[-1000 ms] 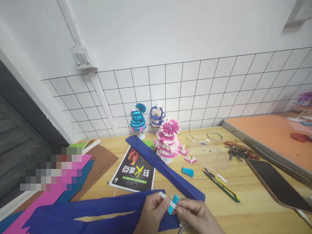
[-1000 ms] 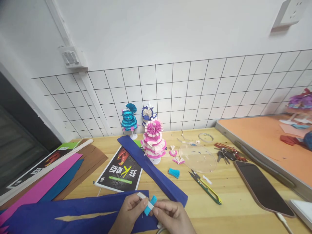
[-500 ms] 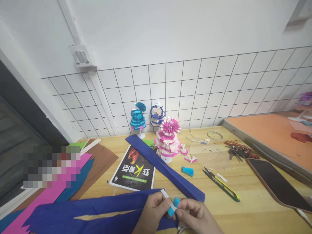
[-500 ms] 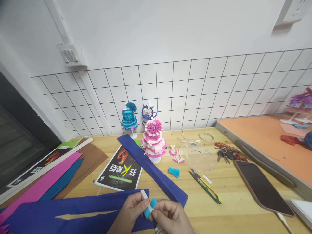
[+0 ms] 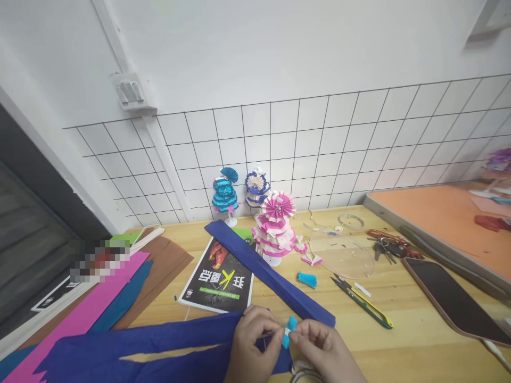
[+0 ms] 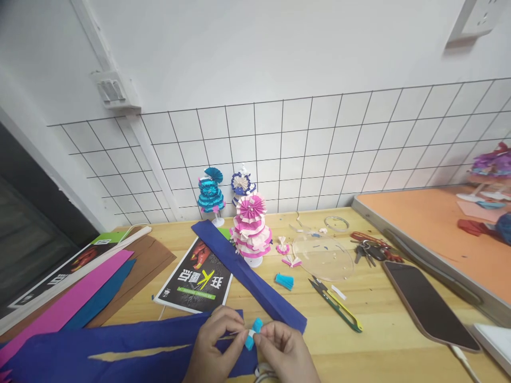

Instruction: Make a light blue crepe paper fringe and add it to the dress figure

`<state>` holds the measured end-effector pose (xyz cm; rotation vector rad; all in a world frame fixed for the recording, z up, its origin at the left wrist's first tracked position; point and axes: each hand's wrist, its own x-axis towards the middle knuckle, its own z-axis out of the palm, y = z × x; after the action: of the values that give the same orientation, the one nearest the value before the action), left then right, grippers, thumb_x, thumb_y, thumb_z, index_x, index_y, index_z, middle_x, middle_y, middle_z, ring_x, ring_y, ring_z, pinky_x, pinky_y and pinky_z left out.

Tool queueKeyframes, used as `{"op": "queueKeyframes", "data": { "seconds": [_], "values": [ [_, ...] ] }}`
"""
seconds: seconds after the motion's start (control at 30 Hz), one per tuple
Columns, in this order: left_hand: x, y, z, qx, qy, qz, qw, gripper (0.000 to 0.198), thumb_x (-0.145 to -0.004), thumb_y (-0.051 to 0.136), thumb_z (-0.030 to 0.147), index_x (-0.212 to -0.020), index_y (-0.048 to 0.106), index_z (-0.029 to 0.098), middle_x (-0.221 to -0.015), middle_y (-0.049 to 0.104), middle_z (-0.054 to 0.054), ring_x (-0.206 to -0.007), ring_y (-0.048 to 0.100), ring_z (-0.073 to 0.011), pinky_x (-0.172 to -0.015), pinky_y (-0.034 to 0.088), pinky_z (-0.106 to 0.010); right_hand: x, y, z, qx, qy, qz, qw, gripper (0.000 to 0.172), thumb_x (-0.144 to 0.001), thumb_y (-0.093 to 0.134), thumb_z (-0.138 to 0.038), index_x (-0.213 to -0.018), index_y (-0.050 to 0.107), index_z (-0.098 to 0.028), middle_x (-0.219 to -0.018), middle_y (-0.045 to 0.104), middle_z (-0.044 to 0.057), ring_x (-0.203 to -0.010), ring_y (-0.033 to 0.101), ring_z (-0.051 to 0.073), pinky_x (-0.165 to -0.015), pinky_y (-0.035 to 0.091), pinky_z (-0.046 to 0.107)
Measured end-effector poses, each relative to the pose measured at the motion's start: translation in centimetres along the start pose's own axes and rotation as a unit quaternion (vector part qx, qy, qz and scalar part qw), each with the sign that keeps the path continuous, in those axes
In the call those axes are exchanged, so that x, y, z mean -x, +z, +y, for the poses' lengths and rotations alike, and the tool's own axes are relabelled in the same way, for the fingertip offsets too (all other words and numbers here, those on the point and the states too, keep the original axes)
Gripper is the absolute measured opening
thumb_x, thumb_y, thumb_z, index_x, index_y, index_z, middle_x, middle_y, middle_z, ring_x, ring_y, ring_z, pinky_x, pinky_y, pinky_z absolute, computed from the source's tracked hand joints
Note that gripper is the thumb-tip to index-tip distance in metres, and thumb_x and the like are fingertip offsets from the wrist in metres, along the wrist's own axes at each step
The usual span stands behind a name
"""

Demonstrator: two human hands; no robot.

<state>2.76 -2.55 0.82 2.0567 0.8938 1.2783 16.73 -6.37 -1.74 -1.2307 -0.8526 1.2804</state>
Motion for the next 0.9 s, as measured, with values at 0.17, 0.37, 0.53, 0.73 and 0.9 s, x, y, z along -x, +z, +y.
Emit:
{"op": "queueKeyframes", "data": {
  "seconds": [0.17, 0.37, 0.53, 0.73, 0.9],
  "values": [
    [0.0, 0.1, 0.3, -0.091, 0.176, 0.023, 0.980, 0.016, -0.068, 0.055, 0.002, -0.062, 0.057, 0.016, -0.057, 0.060, -0.003, -0.057, 0.052, -0.0146, -0.054, 0.044, -0.026, 0.1, 0.1, -0.3, 0.004, -0.032, 0.010, 0.999, 0.038, -0.061, 0.070, -0.048, -0.050, 0.054, -0.015, -0.043, 0.040, -0.008, -0.041, 0.033, 0.007, -0.042, 0.028, 0.019],
    [0.2, 0.0, -0.1, -0.124, 0.235, -0.018, 0.964, 0.016, -0.072, 0.048, 0.004, -0.074, 0.058, 0.017, -0.066, 0.066, -0.005, -0.063, 0.058, -0.0169, -0.056, 0.049, -0.028, 0.2, -0.1, -0.2, -0.024, -0.017, 0.012, 0.999, 0.038, -0.060, 0.072, -0.047, -0.051, 0.055, -0.014, -0.044, 0.044, -0.007, -0.043, 0.036, 0.007, -0.043, 0.029, 0.018],
    [0.0, 0.0, 0.2, -0.155, 0.246, -0.019, 0.957, 0.018, -0.074, 0.047, 0.004, -0.080, 0.058, 0.017, -0.071, 0.068, -0.005, -0.068, 0.061, -0.0185, -0.060, 0.051, -0.030, 0.1, 0.0, -0.2, -0.058, 0.007, 0.002, 0.998, 0.035, -0.060, 0.072, -0.045, -0.051, 0.055, -0.015, -0.044, 0.046, -0.006, -0.042, 0.038, 0.008, -0.042, 0.031, 0.019],
    [0.4, 0.4, 0.0, -0.171, 0.197, -0.015, 0.965, 0.020, -0.075, 0.047, 0.006, -0.090, 0.053, 0.017, -0.074, 0.068, -0.006, -0.073, 0.063, -0.0205, -0.067, 0.053, -0.035, 0.1, 0.0, -0.2, -0.065, 0.025, -0.005, 0.998, 0.036, -0.060, 0.072, -0.047, -0.053, 0.056, -0.015, -0.042, 0.041, -0.008, -0.039, 0.032, 0.006, -0.040, 0.027, 0.017],
    [1.1, 0.4, -0.7, -0.184, 0.137, -0.013, 0.973, 0.029, -0.077, 0.051, 0.009, -0.105, 0.047, 0.018, -0.086, 0.067, -0.008, -0.083, 0.063, -0.0213, -0.070, 0.054, -0.034, 0.1, 0.1, -0.2, -0.067, 0.023, -0.042, 0.997, 0.037, -0.062, 0.069, -0.049, -0.054, 0.056, -0.015, -0.041, 0.041, -0.008, -0.038, 0.033, 0.006, -0.041, 0.028, 0.018]
  ]
}}
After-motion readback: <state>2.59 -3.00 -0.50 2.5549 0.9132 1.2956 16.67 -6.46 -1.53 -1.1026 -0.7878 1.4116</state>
